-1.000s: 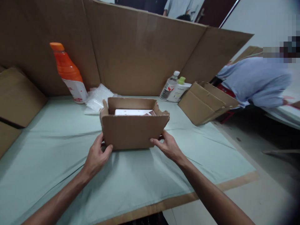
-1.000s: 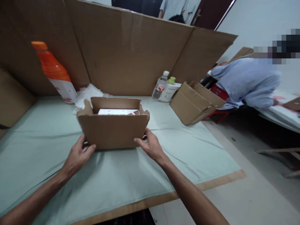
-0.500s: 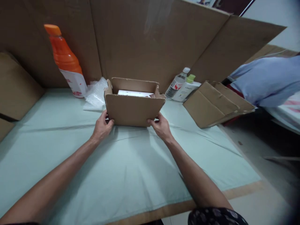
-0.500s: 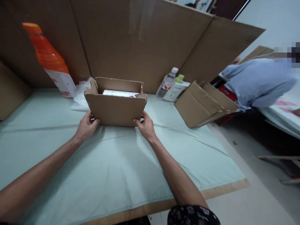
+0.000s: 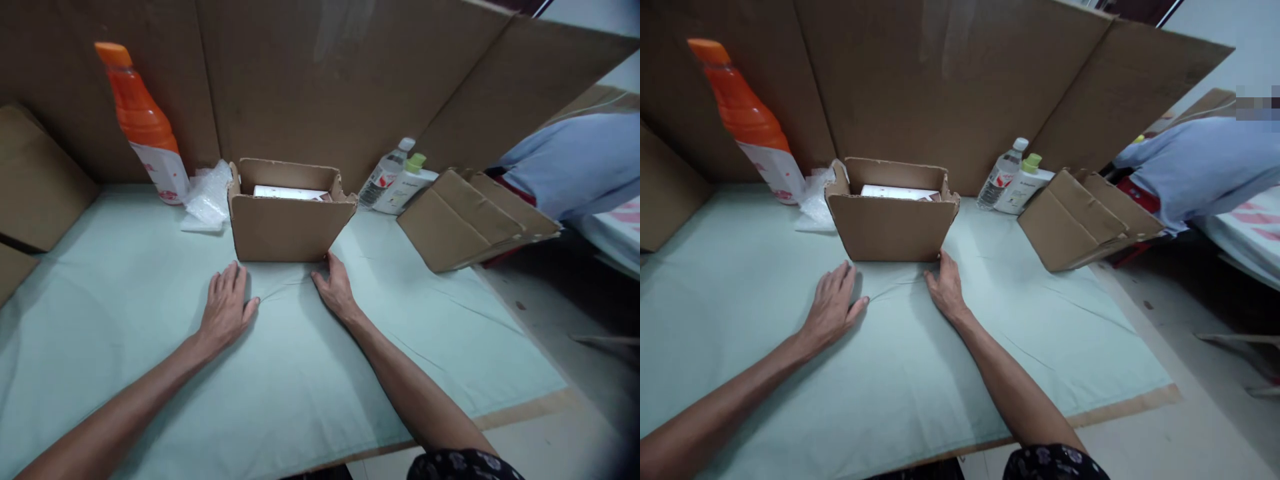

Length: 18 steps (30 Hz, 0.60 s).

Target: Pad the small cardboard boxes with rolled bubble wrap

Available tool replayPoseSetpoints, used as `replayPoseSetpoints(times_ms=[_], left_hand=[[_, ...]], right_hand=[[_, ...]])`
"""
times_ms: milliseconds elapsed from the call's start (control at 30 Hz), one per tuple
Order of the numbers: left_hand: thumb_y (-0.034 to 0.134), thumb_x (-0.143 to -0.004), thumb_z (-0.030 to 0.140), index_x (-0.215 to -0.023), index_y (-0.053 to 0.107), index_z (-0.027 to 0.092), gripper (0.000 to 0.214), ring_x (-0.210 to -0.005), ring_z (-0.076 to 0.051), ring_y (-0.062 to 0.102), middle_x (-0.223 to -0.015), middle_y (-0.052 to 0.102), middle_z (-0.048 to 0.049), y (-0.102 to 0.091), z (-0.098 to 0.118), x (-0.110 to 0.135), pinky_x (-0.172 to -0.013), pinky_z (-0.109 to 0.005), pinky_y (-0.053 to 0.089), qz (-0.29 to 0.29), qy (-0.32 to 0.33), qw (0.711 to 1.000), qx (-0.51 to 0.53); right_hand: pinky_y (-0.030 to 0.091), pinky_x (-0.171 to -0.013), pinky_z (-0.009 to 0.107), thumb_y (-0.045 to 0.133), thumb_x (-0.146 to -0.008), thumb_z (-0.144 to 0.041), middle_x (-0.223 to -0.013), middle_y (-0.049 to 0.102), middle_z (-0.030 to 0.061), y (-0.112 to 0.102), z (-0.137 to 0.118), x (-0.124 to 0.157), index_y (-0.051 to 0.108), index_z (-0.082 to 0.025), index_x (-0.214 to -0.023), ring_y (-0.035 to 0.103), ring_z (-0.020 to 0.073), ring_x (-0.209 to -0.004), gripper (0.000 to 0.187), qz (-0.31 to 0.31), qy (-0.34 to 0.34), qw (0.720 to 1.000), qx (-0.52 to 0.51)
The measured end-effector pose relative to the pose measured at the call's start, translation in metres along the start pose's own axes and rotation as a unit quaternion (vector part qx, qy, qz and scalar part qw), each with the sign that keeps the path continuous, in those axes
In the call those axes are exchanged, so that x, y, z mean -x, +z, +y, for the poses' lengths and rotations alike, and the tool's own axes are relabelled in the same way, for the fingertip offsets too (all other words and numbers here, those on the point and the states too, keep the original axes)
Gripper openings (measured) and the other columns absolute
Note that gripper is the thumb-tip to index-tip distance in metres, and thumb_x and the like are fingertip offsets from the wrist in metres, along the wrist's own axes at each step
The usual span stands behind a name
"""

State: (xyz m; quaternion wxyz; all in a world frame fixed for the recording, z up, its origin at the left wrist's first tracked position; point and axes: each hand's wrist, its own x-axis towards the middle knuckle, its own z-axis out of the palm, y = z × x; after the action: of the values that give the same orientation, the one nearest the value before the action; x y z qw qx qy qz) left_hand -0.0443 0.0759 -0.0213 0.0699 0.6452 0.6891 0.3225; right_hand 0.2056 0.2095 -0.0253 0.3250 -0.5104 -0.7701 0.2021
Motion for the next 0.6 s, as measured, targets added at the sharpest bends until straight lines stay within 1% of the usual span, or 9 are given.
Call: replayPoseSetpoints(times_ms=[67,133,233,333,400,433,500,600], left_hand=[[0.049,-0.096,0.037,-0.142,0.054,0.012,0.053,-0.148,-0.041,0.039,-0.159,0.043,-0.0252,-0.007,0.006,0.021,-0.121,-0.065,0.026,-0.058,0.070,0.992,-0.086],[0.047,-0.098,0.038,-0.144,0.055,0.016,0.051,-0.147,-0.040,0.040,-0.158,0.045,-0.0223,-0.013,0.011,0.040,-0.120,-0.063,0.029,-0.098,0.142,0.976,-0.137],[0.052,-0.097,0.041,-0.148,0.052,0.019,0.056,-0.148,-0.039,0.040,-0.158,0.047,-0.0190,-0.023,0.018,0.067,-0.121,-0.060,0.028,-0.122,0.216,0.957,-0.151],[0.056,-0.095,0.041,-0.150,0.050,0.019,0.060,-0.149,-0.039,0.038,-0.160,0.045,-0.0181,-0.037,0.019,0.097,-0.124,-0.059,0.022,-0.126,0.257,0.947,-0.143],[0.057,-0.093,0.039,-0.155,0.044,0.020,0.066,-0.151,-0.038,0.036,-0.162,0.044,-0.0167,-0.050,0.015,0.121,-0.126,-0.058,0.018,-0.128,0.268,0.945,-0.135],[0.058,-0.093,0.039,-0.158,0.039,0.021,0.070,-0.152,-0.037,0.034,-0.163,0.042,-0.0155,-0.057,0.013,0.135,-0.127,-0.058,0.016,-0.130,0.264,0.947,-0.132],[0.057,-0.092,0.037,-0.162,0.031,0.026,0.076,-0.154,-0.034,0.031,-0.165,0.040,-0.0120,-0.072,0.008,0.165,-0.128,-0.057,0.014,-0.134,0.229,0.956,-0.126],[0.057,-0.090,0.034,-0.163,0.028,0.033,0.078,-0.157,-0.032,0.028,-0.165,0.039,-0.0071,-0.089,0.006,0.212,-0.129,-0.058,0.013,-0.128,0.162,0.970,-0.125]], right_hand=[[0.039,-0.115,0.059,0.056,-0.089,-0.037,-0.152,0.052,0.0218,-0.005,-0.005,0.012,0.038,-0.012,-0.154,0.049,0.0377,-0.139,0.072,-0.032,-0.011,0.996,0.086],[0.036,-0.117,0.059,0.054,-0.094,-0.041,-0.158,0.046,0.0209,-0.013,-0.012,0.028,0.039,-0.013,-0.155,0.043,0.0384,-0.145,0.069,-0.076,-0.031,0.984,0.157],[0.032,-0.120,0.055,0.050,-0.099,-0.044,-0.162,0.043,0.0161,-0.031,-0.021,0.058,0.047,-0.019,-0.153,0.037,0.0360,-0.151,0.059,-0.136,-0.057,0.963,0.226],[0.028,-0.122,0.054,0.050,-0.101,-0.046,-0.164,0.041,0.0124,-0.054,-0.015,0.093,0.048,-0.023,-0.153,0.034,0.0342,-0.152,0.057,-0.151,-0.033,0.951,0.268],[0.027,-0.121,0.055,0.049,-0.101,-0.045,-0.164,0.041,0.0127,-0.077,0.002,0.118,0.048,-0.023,-0.153,0.035,0.0345,-0.152,0.057,-0.131,0.014,0.947,0.293],[0.028,-0.121,0.056,0.049,-0.101,-0.045,-0.163,0.041,0.0135,-0.090,0.013,0.132,0.049,-0.022,-0.153,0.036,0.0349,-0.151,0.057,-0.113,0.046,0.944,0.307],[0.031,-0.119,0.056,0.045,-0.101,-0.044,-0.162,0.044,0.0156,-0.118,0.041,0.162,0.050,-0.020,-0.152,0.038,0.0355,-0.150,0.056,-0.070,0.114,0.931,0.340],[0.037,-0.116,0.055,0.036,-0.102,-0.046,-0.157,0.048,0.0186,-0.157,0.081,0.208,0.053,-0.016,-0.149,0.044,0.0357,-0.146,0.058,-0.005,0.191,0.904,0.383]])
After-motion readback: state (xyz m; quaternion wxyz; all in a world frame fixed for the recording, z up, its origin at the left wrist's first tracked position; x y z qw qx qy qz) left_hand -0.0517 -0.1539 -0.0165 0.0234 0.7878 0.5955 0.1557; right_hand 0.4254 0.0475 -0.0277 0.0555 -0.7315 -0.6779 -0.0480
